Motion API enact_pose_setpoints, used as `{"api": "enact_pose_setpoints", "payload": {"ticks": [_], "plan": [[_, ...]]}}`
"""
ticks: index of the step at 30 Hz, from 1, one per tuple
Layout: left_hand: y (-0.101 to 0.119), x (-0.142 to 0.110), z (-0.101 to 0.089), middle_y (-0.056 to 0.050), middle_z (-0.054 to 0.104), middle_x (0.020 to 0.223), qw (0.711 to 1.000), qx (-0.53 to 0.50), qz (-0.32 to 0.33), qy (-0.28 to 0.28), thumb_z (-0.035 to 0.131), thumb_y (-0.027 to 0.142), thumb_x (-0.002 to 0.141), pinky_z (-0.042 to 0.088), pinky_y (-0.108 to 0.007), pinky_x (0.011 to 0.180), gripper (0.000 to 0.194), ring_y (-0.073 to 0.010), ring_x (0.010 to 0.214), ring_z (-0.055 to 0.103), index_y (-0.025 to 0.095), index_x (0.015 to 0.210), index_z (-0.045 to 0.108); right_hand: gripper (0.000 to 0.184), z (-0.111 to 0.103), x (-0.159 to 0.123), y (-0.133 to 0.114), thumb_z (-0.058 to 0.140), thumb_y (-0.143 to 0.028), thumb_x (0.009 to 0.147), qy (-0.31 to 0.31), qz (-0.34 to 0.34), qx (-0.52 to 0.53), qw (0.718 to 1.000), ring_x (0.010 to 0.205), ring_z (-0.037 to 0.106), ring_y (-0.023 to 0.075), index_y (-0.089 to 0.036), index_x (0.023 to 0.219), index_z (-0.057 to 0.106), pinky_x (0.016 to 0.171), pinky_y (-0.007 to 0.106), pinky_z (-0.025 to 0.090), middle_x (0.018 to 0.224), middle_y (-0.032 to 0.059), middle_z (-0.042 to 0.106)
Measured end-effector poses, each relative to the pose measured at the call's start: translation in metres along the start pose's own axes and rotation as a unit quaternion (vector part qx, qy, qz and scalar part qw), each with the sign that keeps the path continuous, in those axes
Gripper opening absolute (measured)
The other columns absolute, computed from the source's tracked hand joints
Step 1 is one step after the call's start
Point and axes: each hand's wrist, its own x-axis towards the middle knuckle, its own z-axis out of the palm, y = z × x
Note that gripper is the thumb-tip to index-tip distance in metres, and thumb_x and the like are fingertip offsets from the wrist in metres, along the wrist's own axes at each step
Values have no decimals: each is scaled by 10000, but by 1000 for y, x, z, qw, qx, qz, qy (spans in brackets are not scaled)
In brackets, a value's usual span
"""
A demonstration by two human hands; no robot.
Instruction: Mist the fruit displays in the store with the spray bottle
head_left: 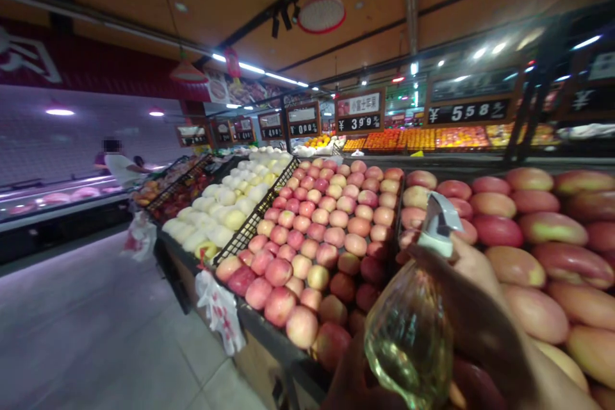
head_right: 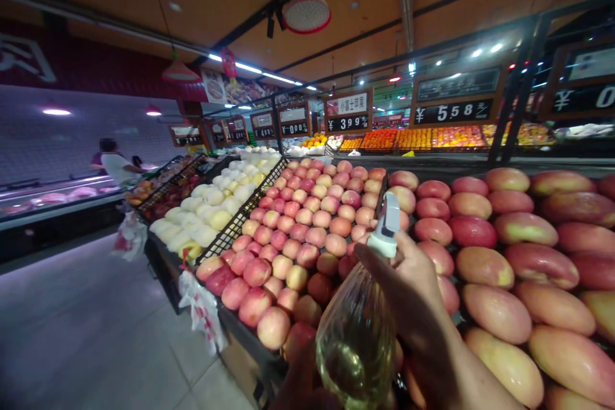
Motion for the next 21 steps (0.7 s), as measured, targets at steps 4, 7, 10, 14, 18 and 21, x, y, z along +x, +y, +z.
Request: {"api": "enact_pose_setpoints", "payload": {"ticks": [4,7,10,14,18,21], "plan": [[3,13,-36,-116,704,1303,999,20,22,-12,907,455,485,467,-478,1065,934,-414,1266,592,228,1342,612,396,13,6,3,812,-508,699,63,-31,-66,995,684,641,235,-201,924,705,608,327,486,784,26,742],[4,17,-70,-143,713,1274,998,37,20,-47,908,452,488,462,-491,1065,885,-413,1239,607,187,1292,651,339,35,5,0,781,-492,731,86,-57,-95,990,739,644,246,-216,914,703,667,337,489,817,26,751],[15,15,-99,-158,735,1195,995,24,-18,-92,877,476,555,541,-450,903,872,-338,1020,703,152,1323,621,310,63,5,-3,752,-484,752,100,-71,-116,986,745,638,253,-222,908,699,637,330,492,805,29,740],[41,9,-123,-178,692,1268,997,-15,-17,-77,893,419,550,545,-403,844,917,-289,953,699,125,1361,580,316,99,12,1,750,-469,760,116,-82,-145,979,760,642,250,-200,919,699,683,344,487,836,37,739],[65,3,-140,-165,644,1364,986,-75,36,-143,862,396,620,393,-502,1125,857,-379,1317,544,148,1386,570,332,129,17,5,748,-457,766,110,-95,-123,982,769,636,243,-178,936,689,699,348,471,861,42,734],[74,1,-157,-124,689,1278,992,-45,43,-113,845,445,639,434,-448,1063,756,-345,1219,600,176,1314,637,329,151,19,3,742,-449,757,109,-99,-111,983,748,635,231,-177,931,683,674,331,477,848,34,730]]}}
